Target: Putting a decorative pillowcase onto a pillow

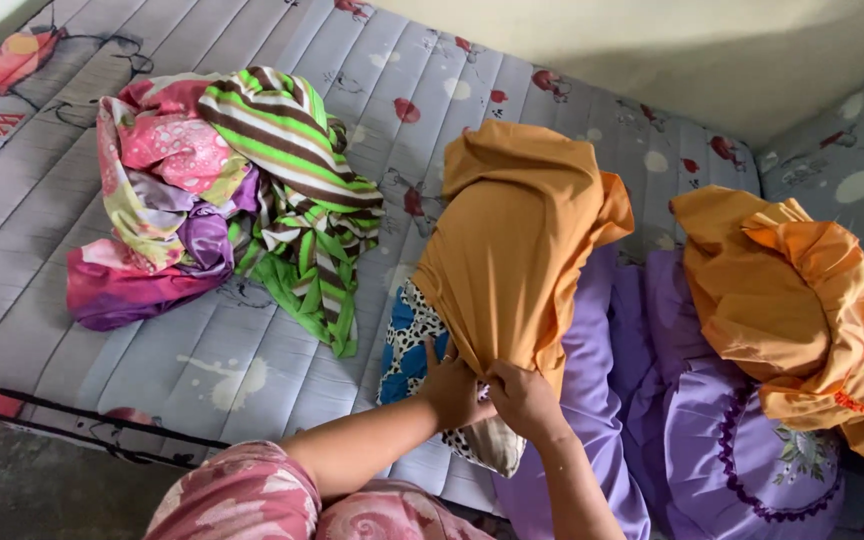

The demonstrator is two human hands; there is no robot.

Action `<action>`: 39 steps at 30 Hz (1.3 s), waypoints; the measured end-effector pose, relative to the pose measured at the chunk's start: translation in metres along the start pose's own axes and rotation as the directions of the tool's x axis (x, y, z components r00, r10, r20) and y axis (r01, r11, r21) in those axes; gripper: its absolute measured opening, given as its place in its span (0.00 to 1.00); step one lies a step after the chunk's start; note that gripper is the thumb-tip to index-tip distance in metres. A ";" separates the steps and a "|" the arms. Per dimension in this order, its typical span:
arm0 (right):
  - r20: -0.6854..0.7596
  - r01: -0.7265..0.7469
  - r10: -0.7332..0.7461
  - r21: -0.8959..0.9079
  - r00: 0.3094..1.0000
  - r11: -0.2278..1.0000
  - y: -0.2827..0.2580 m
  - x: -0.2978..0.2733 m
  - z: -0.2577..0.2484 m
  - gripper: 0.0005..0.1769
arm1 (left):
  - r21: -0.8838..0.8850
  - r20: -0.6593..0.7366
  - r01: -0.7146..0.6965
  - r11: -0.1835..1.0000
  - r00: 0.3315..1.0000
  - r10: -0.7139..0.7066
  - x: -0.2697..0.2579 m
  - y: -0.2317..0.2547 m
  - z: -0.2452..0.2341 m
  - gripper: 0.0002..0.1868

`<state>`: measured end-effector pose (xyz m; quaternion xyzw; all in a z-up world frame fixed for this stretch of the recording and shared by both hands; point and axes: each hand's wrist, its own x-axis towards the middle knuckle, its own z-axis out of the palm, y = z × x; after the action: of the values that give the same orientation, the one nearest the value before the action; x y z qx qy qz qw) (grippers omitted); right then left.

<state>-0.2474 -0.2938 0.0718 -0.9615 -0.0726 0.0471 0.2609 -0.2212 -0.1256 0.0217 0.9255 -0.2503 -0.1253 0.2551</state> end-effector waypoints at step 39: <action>0.134 -0.211 0.163 0.604 0.977 0.769 0.106 0.115 0.228 0.34 | -0.055 -0.273 0.001 0.998 0.962 -0.016 -0.008 -0.194 -0.066 0.39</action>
<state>-0.1511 -0.2527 -0.1838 -0.8242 0.0332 0.1294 0.5504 -0.1264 0.0497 -0.0257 0.9276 -0.2054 -0.0043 0.3119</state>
